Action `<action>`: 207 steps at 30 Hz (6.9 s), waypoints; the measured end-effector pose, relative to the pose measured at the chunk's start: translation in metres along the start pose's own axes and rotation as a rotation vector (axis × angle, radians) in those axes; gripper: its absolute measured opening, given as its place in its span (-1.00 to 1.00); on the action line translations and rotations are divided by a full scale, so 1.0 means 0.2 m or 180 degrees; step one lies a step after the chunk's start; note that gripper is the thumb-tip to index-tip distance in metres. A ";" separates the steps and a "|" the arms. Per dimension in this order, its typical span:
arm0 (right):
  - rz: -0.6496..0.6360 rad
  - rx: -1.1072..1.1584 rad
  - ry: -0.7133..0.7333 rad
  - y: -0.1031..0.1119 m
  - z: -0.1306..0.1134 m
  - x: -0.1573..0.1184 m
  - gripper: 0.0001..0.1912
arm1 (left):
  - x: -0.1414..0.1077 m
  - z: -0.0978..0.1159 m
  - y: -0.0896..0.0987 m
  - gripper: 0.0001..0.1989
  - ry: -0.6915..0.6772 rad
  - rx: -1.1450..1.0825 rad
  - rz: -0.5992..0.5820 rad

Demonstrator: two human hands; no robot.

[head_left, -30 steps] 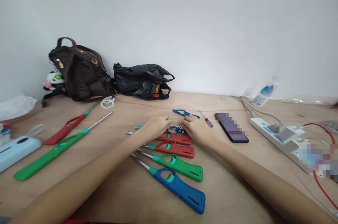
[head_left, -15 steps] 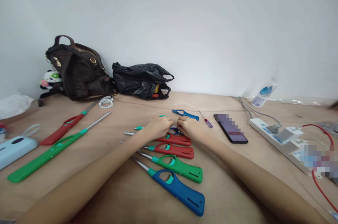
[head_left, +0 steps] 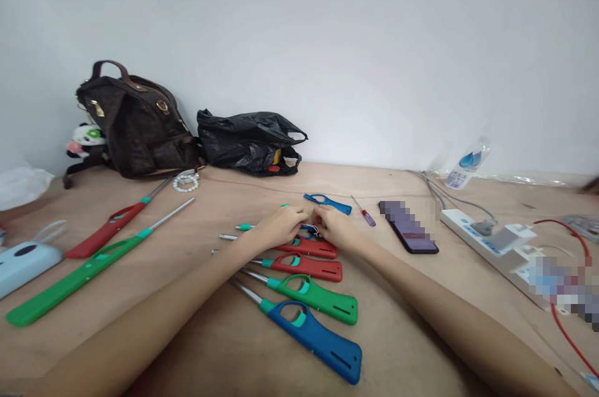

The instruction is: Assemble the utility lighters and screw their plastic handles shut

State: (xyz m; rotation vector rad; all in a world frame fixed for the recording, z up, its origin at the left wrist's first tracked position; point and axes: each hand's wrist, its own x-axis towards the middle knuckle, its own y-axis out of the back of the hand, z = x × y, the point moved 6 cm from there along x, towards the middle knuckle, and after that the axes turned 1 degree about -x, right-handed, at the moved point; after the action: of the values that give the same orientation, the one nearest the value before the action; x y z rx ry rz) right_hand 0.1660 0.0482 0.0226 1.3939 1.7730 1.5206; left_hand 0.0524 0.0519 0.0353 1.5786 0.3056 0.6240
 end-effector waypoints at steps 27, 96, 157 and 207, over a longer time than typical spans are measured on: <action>-0.0164 0.0361 0.0415 0.06 -0.02 -0.10 -0.84 | -0.03 -0.03 -0.02 -0.79 0.0217 -0.0155 -0.0014; 0.0647 0.0064 0.0424 0.05 0.00 -0.26 -0.90 | -0.08 -0.05 -0.07 -0.68 -0.0472 -0.0707 0.0102; 0.0918 0.0165 0.0359 0.03 0.01 -0.26 -0.86 | 0.04 0.01 -0.09 -0.82 -0.0610 -0.1003 0.0280; 0.0804 0.0239 0.0268 0.04 0.00 -0.25 -0.87 | 0.04 0.03 -0.01 -0.76 -0.0357 -0.1175 0.0232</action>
State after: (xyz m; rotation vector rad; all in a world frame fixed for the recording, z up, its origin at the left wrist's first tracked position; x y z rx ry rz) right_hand 0.1906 0.0038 0.0159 1.6664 1.7735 1.6772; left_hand 0.0619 0.0522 0.0354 1.2669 0.0438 0.6066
